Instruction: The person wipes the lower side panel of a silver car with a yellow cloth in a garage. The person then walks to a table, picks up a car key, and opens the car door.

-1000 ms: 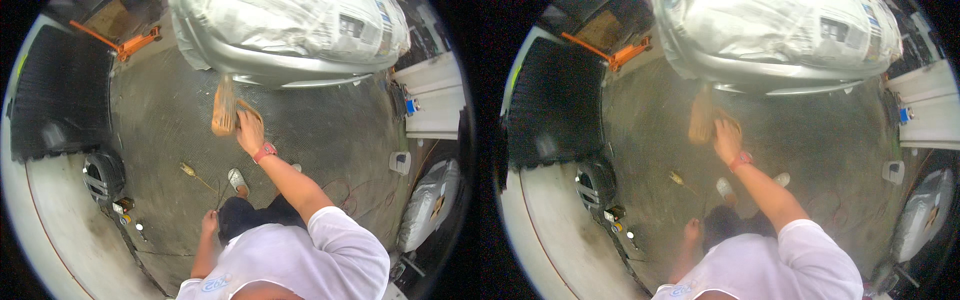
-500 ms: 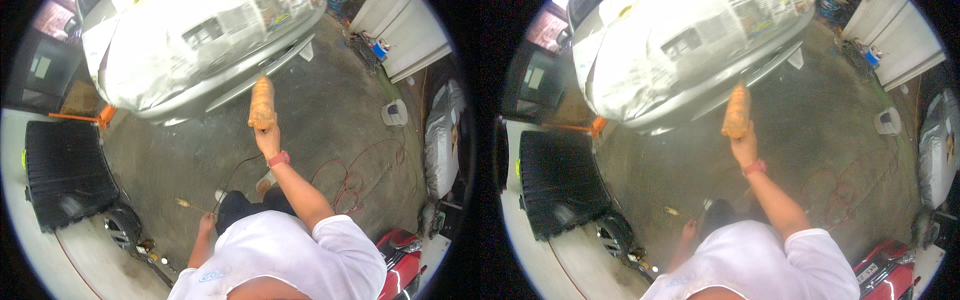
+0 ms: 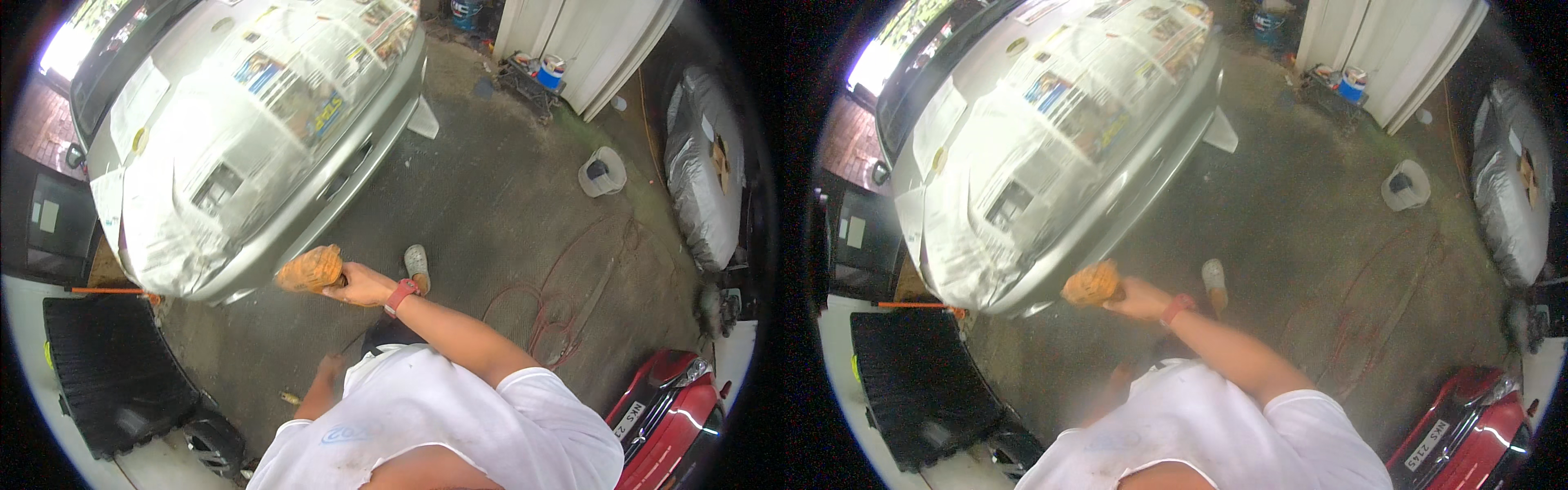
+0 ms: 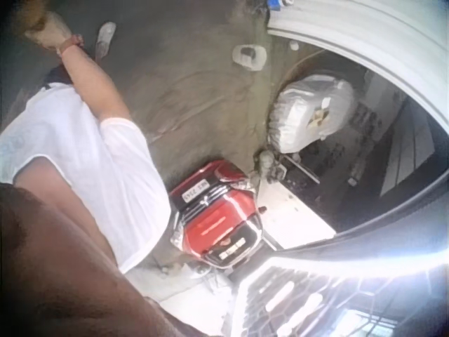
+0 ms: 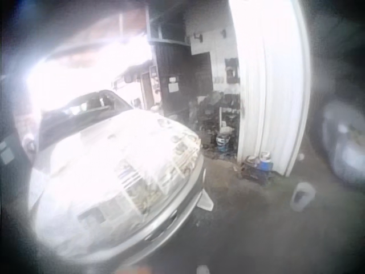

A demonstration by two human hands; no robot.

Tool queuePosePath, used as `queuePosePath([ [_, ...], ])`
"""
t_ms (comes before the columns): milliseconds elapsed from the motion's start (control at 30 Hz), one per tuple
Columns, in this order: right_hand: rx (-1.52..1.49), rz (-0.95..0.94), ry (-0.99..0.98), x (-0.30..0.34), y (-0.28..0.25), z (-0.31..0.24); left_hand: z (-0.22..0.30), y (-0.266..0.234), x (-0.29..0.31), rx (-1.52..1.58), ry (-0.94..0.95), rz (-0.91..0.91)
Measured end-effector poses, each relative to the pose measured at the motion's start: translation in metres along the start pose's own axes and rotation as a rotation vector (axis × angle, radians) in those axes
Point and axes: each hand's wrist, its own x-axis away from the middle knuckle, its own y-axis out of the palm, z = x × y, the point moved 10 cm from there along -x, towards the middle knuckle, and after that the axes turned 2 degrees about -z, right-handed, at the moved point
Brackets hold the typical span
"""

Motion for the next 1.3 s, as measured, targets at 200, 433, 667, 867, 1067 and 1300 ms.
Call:
queuePosePath([
  [200, 0.103, 0.356, -0.108, -0.023, -0.248, 0.001, 0.114, -0.002, -0.097, -0.174, 0.029, -0.149],
  [433, -0.118, 0.489, 0.185, -0.045, -0.501, 0.017, 0.340, -0.003, -0.173, -0.546, 0.506, -0.125],
  [667, -0.103, 0.631, 0.131, -0.092, -0.715, 0.000, 0.568, -0.080, -0.191, -0.358, 0.793, 0.113],
  [867, -0.255, 0.689, 0.057, -0.150, -0.898, 0.030, 0.649, -0.088, -0.220, 0.345, 0.223, 0.056],
  [1067, -0.191, 0.872, 0.038, -0.185, -1.043, 0.163, 0.688, -0.018, -0.177, 0.339, -0.102, 0.108],
  [1300, 0.170, 0.346, 0.101, -0.171, -0.919, 0.342, 0.802, 0.053, -0.024, 0.282, -0.482, 0.070],
])
